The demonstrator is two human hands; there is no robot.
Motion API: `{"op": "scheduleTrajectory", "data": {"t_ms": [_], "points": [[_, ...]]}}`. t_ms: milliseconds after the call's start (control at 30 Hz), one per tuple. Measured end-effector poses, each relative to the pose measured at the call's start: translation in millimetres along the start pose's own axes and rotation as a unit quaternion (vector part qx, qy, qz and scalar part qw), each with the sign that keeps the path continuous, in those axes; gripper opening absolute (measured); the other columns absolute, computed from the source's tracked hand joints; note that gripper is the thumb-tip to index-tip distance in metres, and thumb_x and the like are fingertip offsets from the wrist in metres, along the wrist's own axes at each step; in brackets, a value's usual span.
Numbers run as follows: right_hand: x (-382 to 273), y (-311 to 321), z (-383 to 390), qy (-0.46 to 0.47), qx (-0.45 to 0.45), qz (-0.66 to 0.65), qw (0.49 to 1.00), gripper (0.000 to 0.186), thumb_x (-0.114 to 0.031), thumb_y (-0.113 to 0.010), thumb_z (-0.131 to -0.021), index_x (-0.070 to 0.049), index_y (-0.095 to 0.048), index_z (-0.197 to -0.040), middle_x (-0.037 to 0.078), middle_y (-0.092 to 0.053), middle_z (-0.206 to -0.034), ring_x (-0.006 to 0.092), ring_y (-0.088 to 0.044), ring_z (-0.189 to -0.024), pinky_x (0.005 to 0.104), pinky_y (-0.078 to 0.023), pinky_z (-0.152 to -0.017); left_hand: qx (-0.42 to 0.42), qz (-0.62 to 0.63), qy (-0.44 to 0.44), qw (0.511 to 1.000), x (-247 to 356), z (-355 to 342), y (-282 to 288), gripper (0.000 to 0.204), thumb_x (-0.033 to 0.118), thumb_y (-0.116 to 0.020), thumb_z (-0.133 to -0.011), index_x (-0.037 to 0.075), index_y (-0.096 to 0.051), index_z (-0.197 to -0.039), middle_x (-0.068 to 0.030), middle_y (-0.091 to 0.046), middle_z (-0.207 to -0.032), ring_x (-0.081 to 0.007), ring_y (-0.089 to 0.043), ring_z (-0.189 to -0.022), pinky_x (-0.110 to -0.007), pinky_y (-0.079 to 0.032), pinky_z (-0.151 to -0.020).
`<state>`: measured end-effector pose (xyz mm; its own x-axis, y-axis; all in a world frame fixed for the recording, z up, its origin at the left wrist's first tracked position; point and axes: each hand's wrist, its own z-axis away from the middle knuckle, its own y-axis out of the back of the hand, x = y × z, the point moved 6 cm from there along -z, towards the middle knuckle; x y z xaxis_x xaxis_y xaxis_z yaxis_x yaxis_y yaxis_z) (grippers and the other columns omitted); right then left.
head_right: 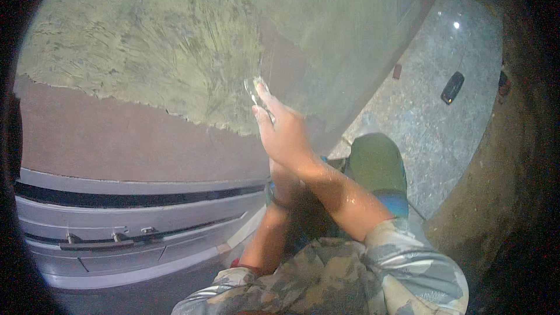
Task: The person uses a trowel to spread and smooth a greenish plaster-like material onto a curved wall surface. They repeatedly apply and level the material across the wall, working methodically from one section to the next.
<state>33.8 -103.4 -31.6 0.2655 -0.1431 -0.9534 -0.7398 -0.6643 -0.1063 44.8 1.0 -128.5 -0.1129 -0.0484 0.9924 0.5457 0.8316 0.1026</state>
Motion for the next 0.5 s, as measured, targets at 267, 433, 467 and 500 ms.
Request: {"op": "scheduleTrajectory", "data": {"t_ms": [267,433,467,500], "points": [[-11,8,-27,0.009,0.044,-0.045,0.998,0.042,-0.012,-0.061,-0.098,0.002,-0.058,-0.137,0.024,-0.062,-0.136,0.0284,-0.06,-0.128,0.0336,-0.045,-0.106,-0.021,0.135,0.025,0.99,15,-25,-5,0.045,0.029,-0.044,-0.105,-0.006,-0.056,-0.131,-0.011,-0.064,-0.121,-0.0215,-0.061,-0.113,-0.036,-0.049,-0.096],[-17,12,-21,0.083,0.017,0.018,0.996,0.044,-0.012,-0.062,-0.096,0.003,-0.057,-0.137,0.028,-0.063,-0.128,0.0406,-0.062,-0.12,0.0391,-0.05,-0.1,-0.011,0.185,-0.012,0.983,12,-14,-16,0.044,0.03,-0.045,-0.105,-0.006,-0.058,-0.128,-0.013,-0.064,-0.122,-0.0224,-0.061,-0.112,-0.037,-0.049,-0.095],[-14,12,-18,0.065,0.016,0.009,0.998,0.044,-0.012,-0.062,-0.096,0.003,-0.056,-0.138,0.028,-0.062,-0.129,0.0408,-0.062,-0.12,0.039,-0.05,-0.1,-0.005,0.211,0.0,0.977,8,-13,-15,0.044,0.029,-0.046,-0.104,-0.006,-0.058,-0.127,-0.0134,-0.064,-0.122,-0.0227,-0.062,-0.112,-0.037,-0.049,-0.095],[-11,10,-18,0.044,0.009,0.001,0.999,0.045,-0.012,-0.062,-0.096,0.003,-0.056,-0.138,0.028,-0.062,-0.129,0.0409,-0.061,-0.121,0.039,-0.05,-0.101,0.011,0.143,-0.031,0.989,9,-13,-10,0.044,0.029,-0.047,-0.104,-0.006,-0.058,-0.127,-0.0138,-0.065,-0.121,-0.0232,-0.062,-0.112,-0.037,-0.049,-0.094]]}}
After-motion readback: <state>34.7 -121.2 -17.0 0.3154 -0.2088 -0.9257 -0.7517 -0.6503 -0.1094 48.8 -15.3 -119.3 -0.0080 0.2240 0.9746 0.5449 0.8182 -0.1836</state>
